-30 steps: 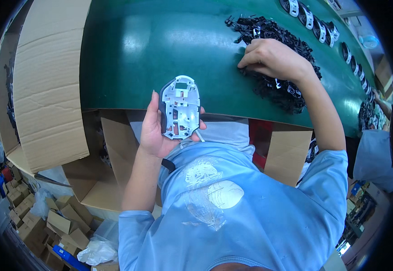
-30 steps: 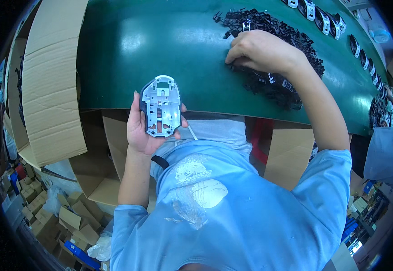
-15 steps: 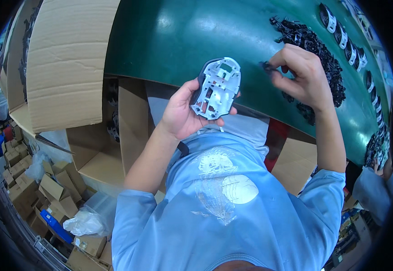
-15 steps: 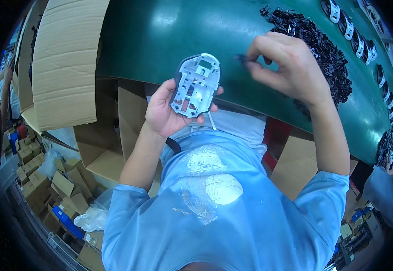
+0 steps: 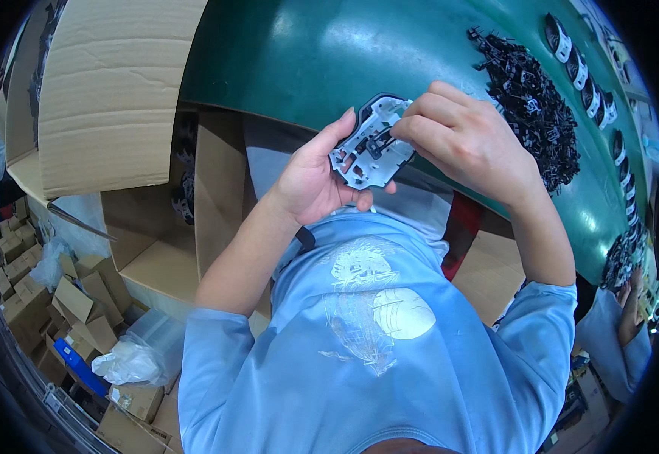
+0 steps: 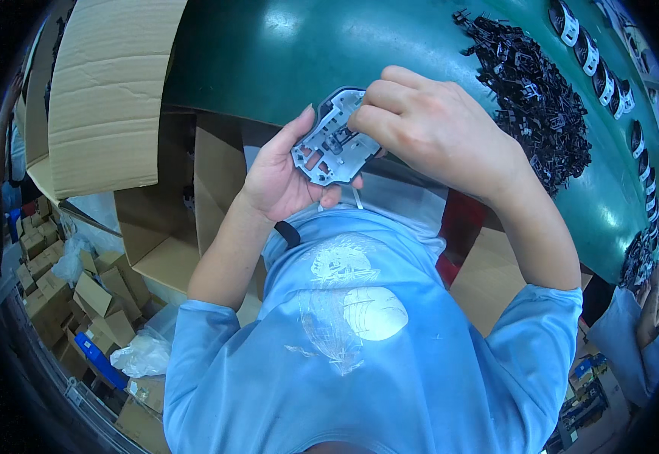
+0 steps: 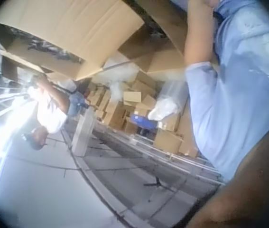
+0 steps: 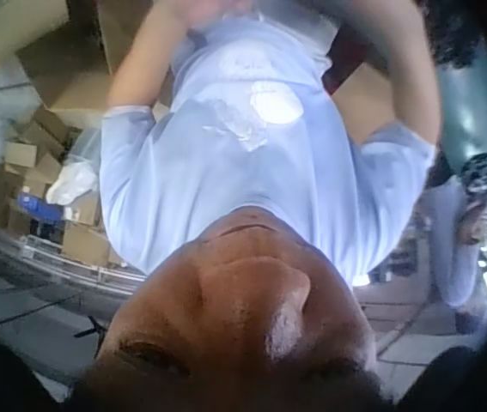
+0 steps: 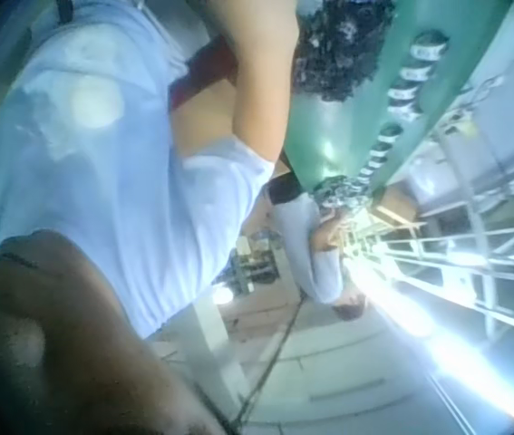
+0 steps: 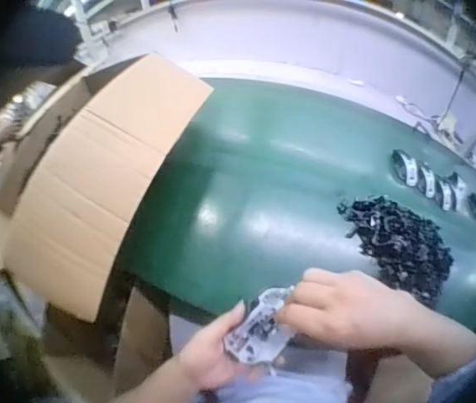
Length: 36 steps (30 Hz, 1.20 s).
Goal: The person places assembled mouse components into a cardboard box, then repeatedly picks up mouse shells and small plastic pieces, fits the plastic pieces into each mouse shell by hand, and places the assembled mouse shells onto the conveyor belt.
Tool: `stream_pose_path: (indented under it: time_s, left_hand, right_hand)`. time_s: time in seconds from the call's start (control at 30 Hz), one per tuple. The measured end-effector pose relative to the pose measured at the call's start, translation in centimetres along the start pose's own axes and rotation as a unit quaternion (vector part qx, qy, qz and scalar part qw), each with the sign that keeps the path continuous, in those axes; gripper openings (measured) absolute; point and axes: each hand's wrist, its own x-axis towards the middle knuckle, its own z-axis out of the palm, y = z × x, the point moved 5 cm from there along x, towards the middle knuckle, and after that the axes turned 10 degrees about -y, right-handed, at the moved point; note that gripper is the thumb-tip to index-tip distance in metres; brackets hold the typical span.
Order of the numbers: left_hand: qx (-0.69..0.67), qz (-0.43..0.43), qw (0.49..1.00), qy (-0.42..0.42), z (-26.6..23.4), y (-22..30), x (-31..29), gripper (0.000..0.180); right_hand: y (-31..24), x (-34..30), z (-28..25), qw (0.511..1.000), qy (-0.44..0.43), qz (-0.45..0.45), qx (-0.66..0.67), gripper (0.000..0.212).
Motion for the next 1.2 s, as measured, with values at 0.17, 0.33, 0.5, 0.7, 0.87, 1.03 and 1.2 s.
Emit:
stream_pose_path:
  time_s: [0.17, 0.33, 0.5, 0.7, 0.87, 1.03, 1.2]
  left_hand:
    - [0.015, 0.005, 1.000, 0.011, -0.1, -0.2, 0.2, 0.059]
    - [0.035, 0.013, 0.999, 0.019, 0.0, 0.0, 0.1, 0.059]
    - [0.041, 0.014, 0.999, 0.013, -0.3, 0.2, 0.0, 0.058]
    - [0.108, 0.155, 0.982, 0.005, 0.4, 0.9, 0.0, 0.049]
    - [0.268, 0.389, 0.881, 0.029, 0.6, -0.1, -0.5, 0.076]
    - [0.299, 0.384, 0.873, 0.046, 1.1, -0.3, -0.9, 0.089]
    - [0.310, 0.379, 0.870, 0.054, 0.7, 0.1, -1.5, 0.099]
  right_hand:
    - [-0.2, 0.0, -0.1, 0.997, -0.039, -0.013, -0.069, 0.021]
    - [-0.1, 0.1, -0.2, 0.995, -0.060, -0.011, -0.079, 0.021]
    - [-0.4, 0.8, -0.3, 0.995, -0.068, -0.014, -0.077, 0.024]
    - [-0.2, 0.2, -1.8, 0.989, 0.096, 0.059, 0.097, 0.016]
    - [-1.4, 0.3, 1.8, 0.910, 0.197, 0.216, 0.294, 0.009]
    - [-3.0, 1.6, 2.6, 0.911, 0.300, 0.128, 0.253, 0.008]
    - [-3.0, 2.2, 2.7, 0.927, 0.289, 0.125, 0.203, 0.009]
